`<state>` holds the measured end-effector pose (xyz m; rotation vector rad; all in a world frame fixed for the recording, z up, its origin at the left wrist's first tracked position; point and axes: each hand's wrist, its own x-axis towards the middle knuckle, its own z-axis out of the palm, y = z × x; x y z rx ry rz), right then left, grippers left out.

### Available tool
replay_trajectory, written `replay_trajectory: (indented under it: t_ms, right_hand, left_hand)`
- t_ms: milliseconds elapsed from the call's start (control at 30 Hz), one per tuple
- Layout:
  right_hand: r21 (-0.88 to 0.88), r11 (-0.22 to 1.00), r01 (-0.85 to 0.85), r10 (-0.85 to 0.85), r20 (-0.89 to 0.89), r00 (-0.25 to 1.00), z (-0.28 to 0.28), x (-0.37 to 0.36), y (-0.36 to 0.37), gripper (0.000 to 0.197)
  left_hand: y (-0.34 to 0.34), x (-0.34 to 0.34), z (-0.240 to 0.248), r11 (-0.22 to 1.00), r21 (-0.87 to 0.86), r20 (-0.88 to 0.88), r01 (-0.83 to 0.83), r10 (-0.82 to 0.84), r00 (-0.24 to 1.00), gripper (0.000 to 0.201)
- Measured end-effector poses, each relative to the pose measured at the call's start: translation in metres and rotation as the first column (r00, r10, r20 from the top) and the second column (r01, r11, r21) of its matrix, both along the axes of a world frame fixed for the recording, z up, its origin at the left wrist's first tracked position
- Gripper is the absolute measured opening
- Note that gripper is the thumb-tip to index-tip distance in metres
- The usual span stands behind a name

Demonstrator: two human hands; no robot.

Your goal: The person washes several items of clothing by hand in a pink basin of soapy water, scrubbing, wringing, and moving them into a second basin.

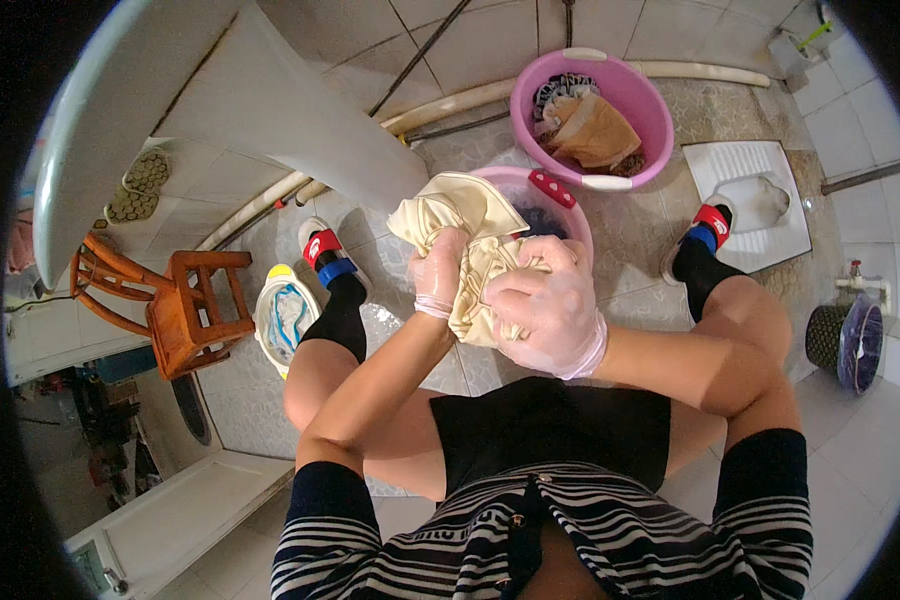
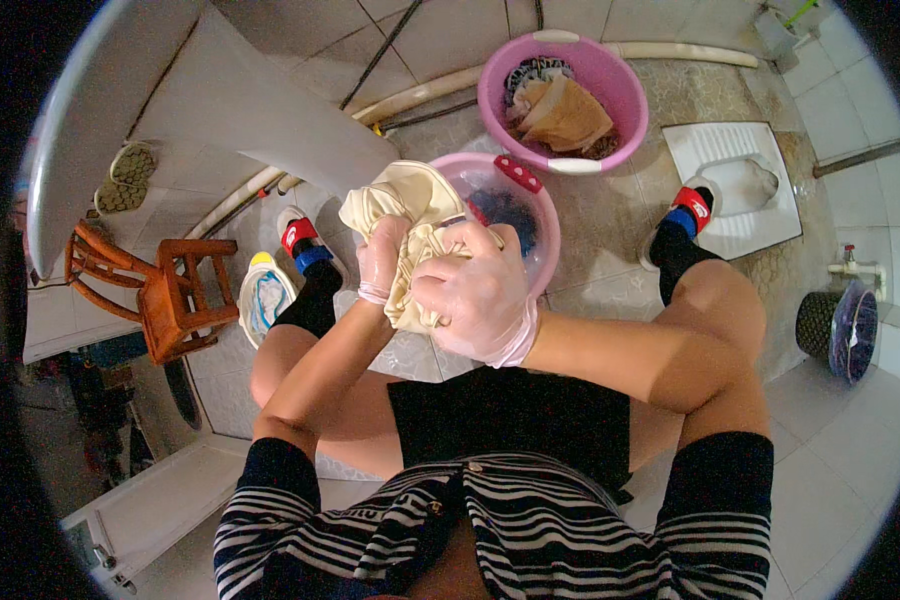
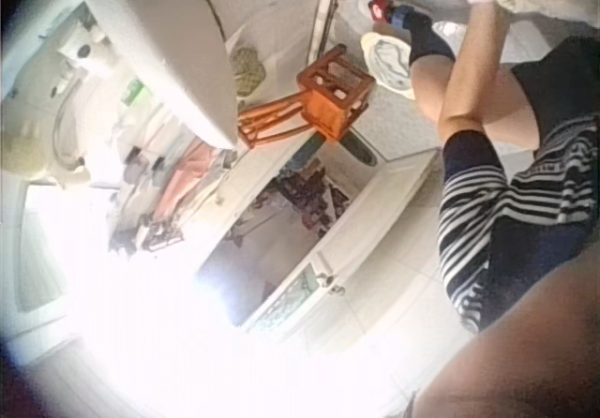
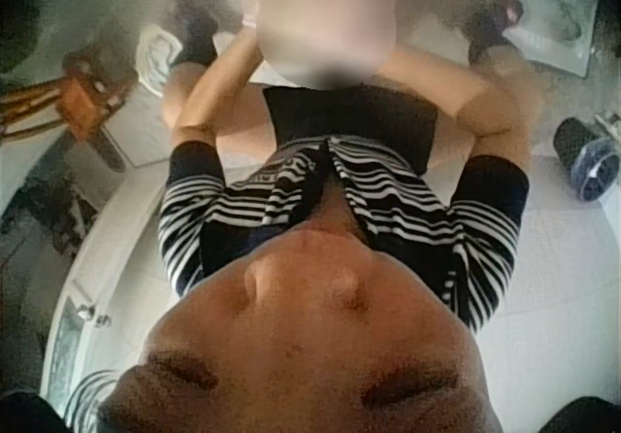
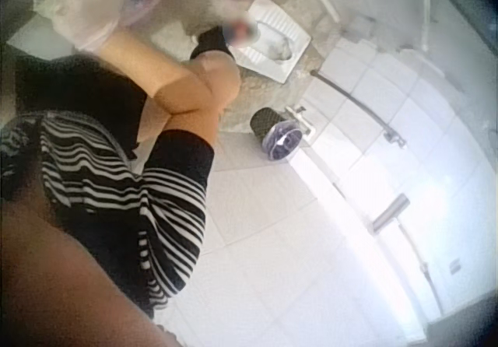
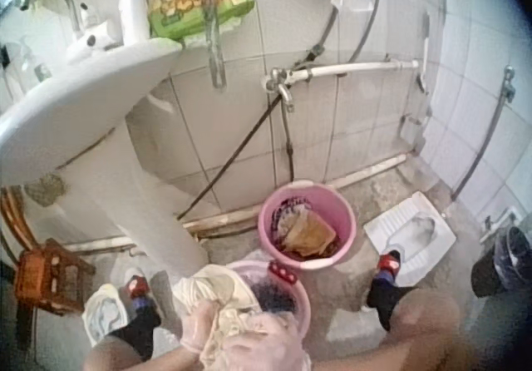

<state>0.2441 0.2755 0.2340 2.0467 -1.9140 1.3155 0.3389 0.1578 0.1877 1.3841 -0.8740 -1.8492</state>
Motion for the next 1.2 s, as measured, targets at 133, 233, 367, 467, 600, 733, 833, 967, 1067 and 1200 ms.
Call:
replay_trajectory:
  t_ms: [133,233,367,467,600,733,833,967,1067,1200]
  right_hand:
    - [0.035,0.999,-0.017,0.016,0.03,0.999,-0.006,0.004,-0.002,0.017]
    - [0.086,0.996,-0.029,0.025,0.052,0.998,-0.004,0.003,-0.001,0.016]
    - [0.082,0.996,-0.033,0.028,0.06,0.998,-0.003,0.002,-0.001,0.016]
    - [0.048,0.999,-0.013,0.011,0.052,0.999,-0.008,0.002,-0.003,0.018]
    - [0.067,0.998,0.02,-0.028,0.122,0.992,-0.009,-0.004,-0.005,0.017]
    - [0.15,0.983,0.11,-0.173,0.518,0.838,-0.039,-0.013,-0.011,0.015]
    - [0.333,0.94,-0.081,-0.323,0.94,0.113,-0.062,-0.019,-0.017,0.016]
    - [0.291,0.857,-0.424,-0.306,0.951,0.036,-0.082,-0.053,-0.035,0.036]
    - [0.007,0.908,-0.419,-0.129,0.956,-0.263,-0.062,-0.052,-0.06,0.072]
    - [-0.338,0.828,-0.447,0.036,0.828,-0.559,-0.022,-0.059,-0.076,0.066]
  left_hand:
    - [-0.002,0.017,-0.04,0.967,-0.173,0.159,0.187,-0.16,0.974,0.02]
    - [-0.005,0.015,-0.06,0.992,0.123,-0.2,-0.013,0.037,0.979,0.028]
    - [-0.007,0.018,-0.072,0.99,0.142,-0.189,0.006,0.021,0.982,0.032]
    - [-0.008,0.018,-0.08,0.993,0.119,-0.204,-0.002,0.027,0.979,0.031]
    - [0.002,0.007,-0.045,0.99,0.144,-0.107,-0.01,0.026,0.994,0.029]
    - [-0.014,0.011,-0.022,0.981,0.189,-0.055,-0.049,0.06,0.997,0.028]
    - [-0.036,0.013,0.0,0.991,0.12,-0.123,-0.065,0.08,0.989,0.027]
    - [-0.042,0.01,0.023,0.982,-0.182,-0.279,0.049,-0.1,0.955,0.017]
    - [-0.026,0.013,0.037,0.887,-0.295,-0.065,0.355,-0.39,0.919,0.018]
    - [0.001,0.003,0.038,0.791,-0.292,-0.036,0.538,-0.571,0.82,0.023]
